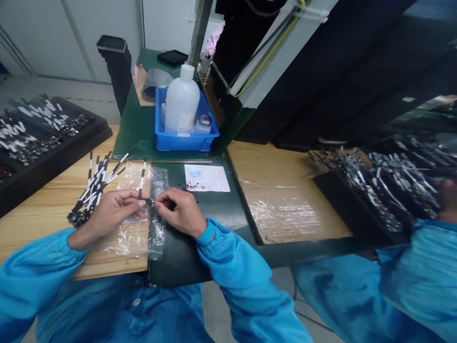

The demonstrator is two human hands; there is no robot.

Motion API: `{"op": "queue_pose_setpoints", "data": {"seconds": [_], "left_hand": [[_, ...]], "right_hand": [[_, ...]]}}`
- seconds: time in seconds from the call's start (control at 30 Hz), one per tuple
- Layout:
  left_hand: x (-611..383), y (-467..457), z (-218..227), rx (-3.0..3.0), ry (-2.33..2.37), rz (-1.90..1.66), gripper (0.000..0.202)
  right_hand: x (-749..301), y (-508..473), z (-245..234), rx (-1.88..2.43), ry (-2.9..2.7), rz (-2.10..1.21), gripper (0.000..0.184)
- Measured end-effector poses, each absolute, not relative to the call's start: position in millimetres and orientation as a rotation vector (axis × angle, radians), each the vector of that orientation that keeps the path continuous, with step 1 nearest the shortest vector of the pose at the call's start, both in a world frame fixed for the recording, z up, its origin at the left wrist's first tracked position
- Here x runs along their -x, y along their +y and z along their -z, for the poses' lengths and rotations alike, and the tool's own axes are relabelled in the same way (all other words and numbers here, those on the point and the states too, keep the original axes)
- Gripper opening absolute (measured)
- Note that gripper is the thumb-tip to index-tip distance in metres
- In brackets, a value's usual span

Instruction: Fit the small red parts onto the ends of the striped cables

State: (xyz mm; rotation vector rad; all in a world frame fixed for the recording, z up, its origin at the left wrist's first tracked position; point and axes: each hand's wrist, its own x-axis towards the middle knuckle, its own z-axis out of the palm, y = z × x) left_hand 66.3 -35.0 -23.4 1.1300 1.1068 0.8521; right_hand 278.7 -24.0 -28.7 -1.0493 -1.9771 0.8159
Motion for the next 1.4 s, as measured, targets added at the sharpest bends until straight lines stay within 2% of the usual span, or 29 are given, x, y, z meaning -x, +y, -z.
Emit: {"op": "queue_pose_setpoints", "data": {"seconds": [0.67, 0.93, 1.2, 1.4], "left_hand": [[-69.1, -36.7, 23.2, -1.203, 1.163, -0.86, 0.029], [-65.5, -42.5, 35.8, -1.503, 1.225, -0.883, 0.028], [-69.4, -40.6, 29.1, -1.252, 1.144, -0.924, 0.03], [-69.8, -38.0, 25.3, -1.181, 1.153, -0.925, 0.037]], "right_hand": [[-279.8, -24.7, 27.8, 1.016, -2.061, -0.759, 0.008], [-280.3, -24.2, 29.8, 1.041, -2.087, -0.766, 0.008], [-280.0, -23.4, 29.6, 0.983, -2.031, -0.684, 0.006], [-280.9, -21.8, 29.1, 0.856, -1.994, -0.603, 0.026]]}}
